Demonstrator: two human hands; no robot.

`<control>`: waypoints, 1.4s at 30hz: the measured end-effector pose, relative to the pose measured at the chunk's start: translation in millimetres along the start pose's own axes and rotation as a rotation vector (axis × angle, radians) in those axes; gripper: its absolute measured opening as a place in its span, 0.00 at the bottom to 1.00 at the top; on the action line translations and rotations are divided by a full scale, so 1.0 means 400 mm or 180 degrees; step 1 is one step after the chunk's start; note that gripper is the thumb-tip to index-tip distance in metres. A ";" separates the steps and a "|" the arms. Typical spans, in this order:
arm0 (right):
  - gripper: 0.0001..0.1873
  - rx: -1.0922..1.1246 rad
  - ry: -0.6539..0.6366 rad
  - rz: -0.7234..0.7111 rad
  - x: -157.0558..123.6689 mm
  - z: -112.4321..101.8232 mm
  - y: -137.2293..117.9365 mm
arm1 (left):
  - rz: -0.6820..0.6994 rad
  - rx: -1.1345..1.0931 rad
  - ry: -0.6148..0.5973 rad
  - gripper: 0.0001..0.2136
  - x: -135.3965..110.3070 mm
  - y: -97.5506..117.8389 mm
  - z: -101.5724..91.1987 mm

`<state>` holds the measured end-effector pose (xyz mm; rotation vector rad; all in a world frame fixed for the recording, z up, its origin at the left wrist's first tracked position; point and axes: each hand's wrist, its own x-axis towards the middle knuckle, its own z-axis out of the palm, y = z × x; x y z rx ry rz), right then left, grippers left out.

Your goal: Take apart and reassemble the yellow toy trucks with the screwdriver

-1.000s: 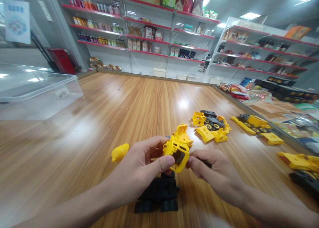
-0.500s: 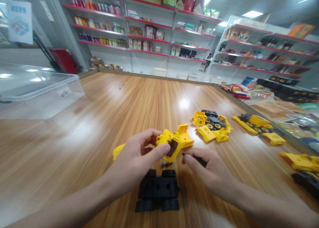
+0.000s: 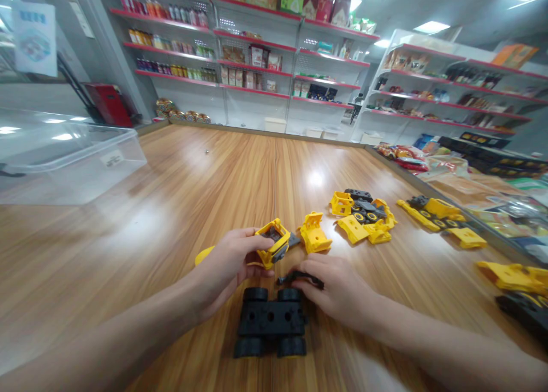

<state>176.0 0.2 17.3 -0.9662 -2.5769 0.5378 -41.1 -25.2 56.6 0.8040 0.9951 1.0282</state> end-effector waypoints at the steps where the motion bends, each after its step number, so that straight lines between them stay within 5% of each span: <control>1: 0.05 -0.0011 -0.0028 -0.0006 0.001 -0.001 -0.001 | 0.0059 -0.0028 0.0065 0.08 0.003 -0.001 -0.003; 8: 0.09 -0.0029 0.0118 -0.0030 0.005 -0.011 0.005 | 0.0544 -0.0032 0.0349 0.10 0.022 -0.002 -0.025; 15: 0.30 -0.0978 0.0080 0.0219 0.020 -0.004 0.020 | 0.0034 -0.0511 0.0211 0.07 0.026 -0.013 -0.006; 20: 0.23 -0.1058 0.0050 0.0106 0.036 -0.004 0.017 | -0.0190 -0.0467 0.0049 0.07 0.031 -0.021 -0.004; 29: 0.11 -0.0988 0.0117 -0.0171 0.033 -0.017 0.009 | 0.0052 -0.0282 0.0451 0.09 0.041 -0.025 -0.022; 39: 0.03 -0.0422 -0.0099 0.0103 0.034 -0.026 0.004 | 0.0194 -0.0413 0.0043 0.11 0.030 -0.009 -0.019; 42: 0.14 -0.0418 -0.0094 0.0156 0.033 -0.032 -0.003 | 0.0227 -0.0507 0.0065 0.23 0.029 -0.006 -0.016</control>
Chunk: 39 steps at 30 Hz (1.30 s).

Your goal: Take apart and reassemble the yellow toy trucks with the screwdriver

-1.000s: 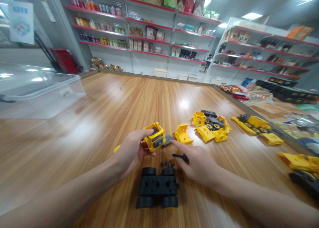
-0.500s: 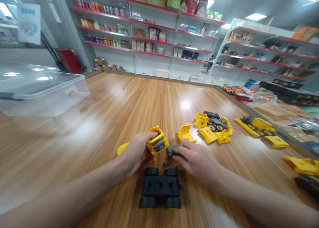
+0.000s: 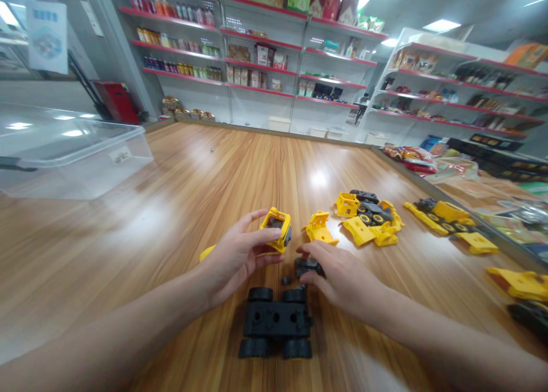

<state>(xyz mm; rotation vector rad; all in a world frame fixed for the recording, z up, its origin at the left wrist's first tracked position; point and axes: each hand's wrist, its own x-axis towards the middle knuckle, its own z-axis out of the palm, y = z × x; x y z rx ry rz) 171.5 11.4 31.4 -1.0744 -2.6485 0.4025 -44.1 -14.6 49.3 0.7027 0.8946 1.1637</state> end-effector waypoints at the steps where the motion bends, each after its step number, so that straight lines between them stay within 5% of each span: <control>1: 0.18 -0.0019 -0.0046 0.0000 -0.001 -0.003 -0.002 | -0.0008 -0.0062 -0.0001 0.27 -0.001 0.001 0.000; 3: 0.19 -0.0092 -0.0184 -0.0011 -0.005 -0.010 -0.004 | -0.0062 -0.0177 -0.0044 0.29 -0.002 0.003 -0.001; 9: 0.09 -0.0218 -0.0310 0.0015 -0.015 -0.020 0.004 | -0.0082 -0.0597 0.0036 0.09 -0.003 0.009 -0.010; 13: 0.08 -0.0050 -0.0238 0.0001 -0.013 -0.018 0.012 | -0.0064 -0.0540 0.0127 0.09 -0.004 0.012 -0.005; 19: 0.14 0.0285 -0.0418 -0.0155 -0.025 -0.057 0.009 | -0.0023 -0.0234 0.0089 0.10 -0.004 0.011 0.003; 25: 0.29 0.0322 -0.1014 -0.0658 -0.048 -0.121 0.018 | -0.0088 -0.0166 0.0108 0.10 -0.004 0.004 -0.001; 39: 0.35 0.0359 -0.1392 -0.0775 -0.040 -0.145 0.032 | -0.0222 -0.0047 0.0006 0.12 0.002 0.001 0.002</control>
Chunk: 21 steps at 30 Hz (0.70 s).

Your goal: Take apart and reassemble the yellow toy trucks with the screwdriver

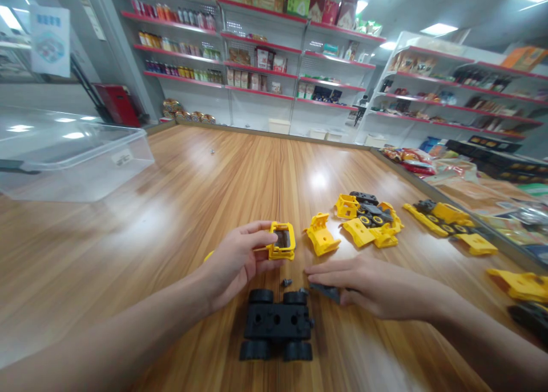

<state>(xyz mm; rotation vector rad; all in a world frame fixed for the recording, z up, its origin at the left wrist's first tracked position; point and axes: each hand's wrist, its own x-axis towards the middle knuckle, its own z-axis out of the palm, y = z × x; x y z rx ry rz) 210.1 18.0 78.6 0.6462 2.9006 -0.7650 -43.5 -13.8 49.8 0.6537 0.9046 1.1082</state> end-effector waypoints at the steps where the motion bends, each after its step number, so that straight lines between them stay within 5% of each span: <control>1: 0.34 0.0004 0.0058 -0.0001 0.003 0.003 -0.001 | -0.0008 0.0015 -0.0016 0.13 -0.001 -0.001 0.001; 7: 0.21 0.0039 0.0431 -0.0192 0.004 0.017 0.004 | 0.0138 0.0262 0.0004 0.16 -0.007 -0.008 0.005; 14: 0.27 -0.0161 0.2618 -0.0462 0.012 0.045 -0.011 | 0.0595 0.1135 -0.0493 0.17 -0.033 -0.022 0.019; 21: 0.29 -0.0306 0.2801 -0.0801 0.036 0.070 -0.033 | 0.0737 0.1163 -0.0927 0.20 -0.054 -0.038 0.042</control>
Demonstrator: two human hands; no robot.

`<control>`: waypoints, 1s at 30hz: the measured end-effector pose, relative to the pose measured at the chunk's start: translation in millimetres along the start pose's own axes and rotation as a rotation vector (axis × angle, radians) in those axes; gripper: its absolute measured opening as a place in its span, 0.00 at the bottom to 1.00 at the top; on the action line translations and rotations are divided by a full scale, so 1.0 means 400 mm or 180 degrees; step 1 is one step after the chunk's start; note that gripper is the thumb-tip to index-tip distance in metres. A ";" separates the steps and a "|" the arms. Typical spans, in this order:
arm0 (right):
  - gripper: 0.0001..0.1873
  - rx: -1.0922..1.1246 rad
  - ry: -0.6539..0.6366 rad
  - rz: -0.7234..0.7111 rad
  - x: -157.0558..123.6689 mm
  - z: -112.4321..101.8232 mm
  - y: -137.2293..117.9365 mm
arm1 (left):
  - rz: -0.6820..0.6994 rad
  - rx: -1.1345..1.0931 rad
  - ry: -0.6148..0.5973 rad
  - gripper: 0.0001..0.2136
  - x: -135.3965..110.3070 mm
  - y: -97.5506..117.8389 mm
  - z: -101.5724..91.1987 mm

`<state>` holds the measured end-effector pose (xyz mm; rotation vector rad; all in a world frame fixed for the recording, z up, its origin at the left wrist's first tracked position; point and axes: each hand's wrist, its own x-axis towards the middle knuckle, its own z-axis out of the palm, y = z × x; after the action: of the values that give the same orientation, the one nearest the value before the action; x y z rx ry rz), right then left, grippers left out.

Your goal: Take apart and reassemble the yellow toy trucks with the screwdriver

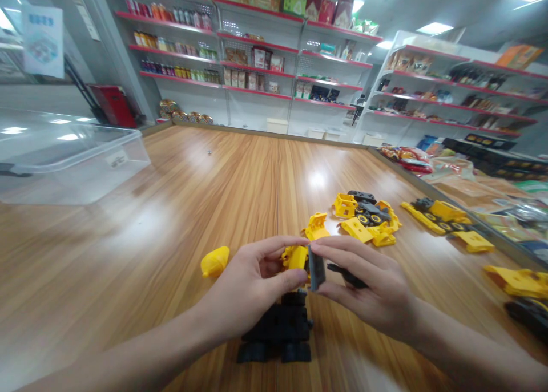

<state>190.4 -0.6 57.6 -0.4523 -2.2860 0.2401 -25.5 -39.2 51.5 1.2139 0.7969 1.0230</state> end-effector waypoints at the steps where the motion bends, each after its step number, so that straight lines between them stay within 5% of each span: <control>1: 0.28 -0.0002 0.0002 -0.0004 0.000 0.002 0.000 | -0.0025 -0.0004 0.0006 0.21 0.000 -0.001 -0.001; 16: 0.19 -0.0222 0.0012 -0.0061 -0.006 0.003 -0.015 | -0.0190 -0.0262 0.0315 0.18 0.001 -0.004 0.001; 25: 0.20 0.0205 0.0199 0.0769 0.004 0.001 -0.008 | -0.0507 0.0348 0.0154 0.31 -0.020 0.017 0.015; 30: 0.20 0.0177 0.0303 0.0744 0.006 -0.009 -0.014 | -0.0534 0.0699 0.0210 0.28 -0.019 0.008 0.006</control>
<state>190.2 -4.5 63.5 -0.6884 -2.1275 0.3894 -26.7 -46.9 54.8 1.2794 1.0663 0.8579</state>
